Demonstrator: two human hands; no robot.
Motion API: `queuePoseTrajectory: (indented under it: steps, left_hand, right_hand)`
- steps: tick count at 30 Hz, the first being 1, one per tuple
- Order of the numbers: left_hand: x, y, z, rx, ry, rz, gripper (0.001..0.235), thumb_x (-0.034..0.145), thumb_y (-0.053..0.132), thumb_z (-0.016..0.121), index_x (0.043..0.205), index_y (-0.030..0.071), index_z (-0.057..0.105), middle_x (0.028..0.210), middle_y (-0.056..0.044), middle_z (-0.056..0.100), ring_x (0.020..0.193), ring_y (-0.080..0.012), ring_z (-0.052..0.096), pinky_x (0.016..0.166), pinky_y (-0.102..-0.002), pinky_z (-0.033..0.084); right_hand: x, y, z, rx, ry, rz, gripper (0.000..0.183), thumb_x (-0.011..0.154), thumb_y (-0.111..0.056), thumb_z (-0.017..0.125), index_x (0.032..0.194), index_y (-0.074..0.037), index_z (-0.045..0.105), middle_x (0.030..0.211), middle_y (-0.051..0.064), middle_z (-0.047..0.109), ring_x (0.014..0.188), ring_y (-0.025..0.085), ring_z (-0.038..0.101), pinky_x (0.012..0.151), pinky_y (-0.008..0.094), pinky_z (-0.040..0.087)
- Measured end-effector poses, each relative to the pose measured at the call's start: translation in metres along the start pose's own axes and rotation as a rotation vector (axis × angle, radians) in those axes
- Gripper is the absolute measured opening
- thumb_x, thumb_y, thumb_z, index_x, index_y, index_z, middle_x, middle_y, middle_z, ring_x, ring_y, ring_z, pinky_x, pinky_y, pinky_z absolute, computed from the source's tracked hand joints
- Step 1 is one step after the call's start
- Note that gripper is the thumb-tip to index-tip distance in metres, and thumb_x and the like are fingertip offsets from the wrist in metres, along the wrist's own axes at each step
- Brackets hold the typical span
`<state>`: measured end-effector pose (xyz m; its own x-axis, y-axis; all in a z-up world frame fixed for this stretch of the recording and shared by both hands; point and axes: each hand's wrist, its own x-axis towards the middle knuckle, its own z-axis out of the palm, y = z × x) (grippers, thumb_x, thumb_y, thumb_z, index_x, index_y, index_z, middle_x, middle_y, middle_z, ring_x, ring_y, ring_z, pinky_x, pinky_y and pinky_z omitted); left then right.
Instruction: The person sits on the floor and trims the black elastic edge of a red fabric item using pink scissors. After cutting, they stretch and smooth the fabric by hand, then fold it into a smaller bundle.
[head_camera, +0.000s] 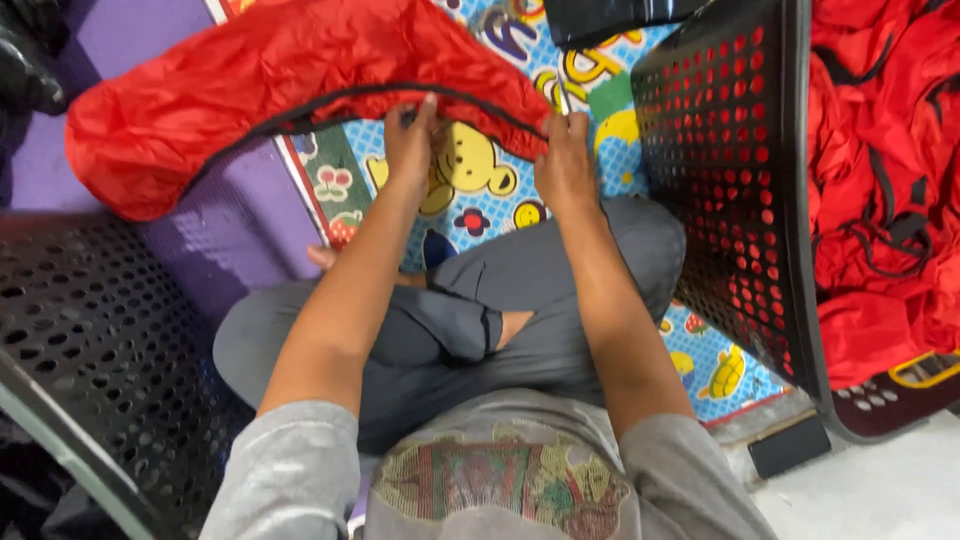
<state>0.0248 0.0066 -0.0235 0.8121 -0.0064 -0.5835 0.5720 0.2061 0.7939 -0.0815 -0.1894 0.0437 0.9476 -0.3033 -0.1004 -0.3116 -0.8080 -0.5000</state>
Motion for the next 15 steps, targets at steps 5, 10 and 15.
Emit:
queuePoseTrajectory:
  steps: [5,10,15]
  left_hand:
    - [-0.014,0.003,-0.014,-0.257,-0.041,-0.154,0.025,0.095,0.024,0.070,0.091,0.007,0.053,0.064,-0.012,0.062,0.050,-0.0238,0.063,0.047,-0.037,0.055]
    - [-0.002,0.006,-0.009,-0.359,-0.017,-0.212,0.022,0.095,0.019,0.067,0.110,0.005,0.059,0.103,-0.018,0.074,0.106,-0.0372,0.077,0.097,-0.044,0.065]
    - [-0.010,0.011,-0.001,-0.385,-0.139,-0.098,0.045,0.088,0.029,0.073,0.121,0.014,0.044,0.133,-0.018,0.068,0.125,-0.0355,0.068,0.113,-0.046,0.052]
  right_hand:
    - [-0.017,0.028,0.019,-0.027,0.133,-0.124,0.028,0.081,0.021,0.052,0.098,0.000,0.059,0.108,0.017,0.041,0.088,0.039,0.056,0.073,0.050,0.053]
    - [-0.008,0.004,0.001,-0.034,0.160,0.089,0.016,0.095,0.008,0.057,0.100,-0.006,0.052,0.104,0.018,0.051,0.078,0.038,0.061,0.059,0.053,0.053]
    - [-0.009,0.003,-0.003,0.164,0.283,-0.179,0.026,0.089,0.016,0.060,0.104,-0.005,0.055,0.103,0.016,0.050,0.091,0.036,0.058,0.070,0.048,0.051]
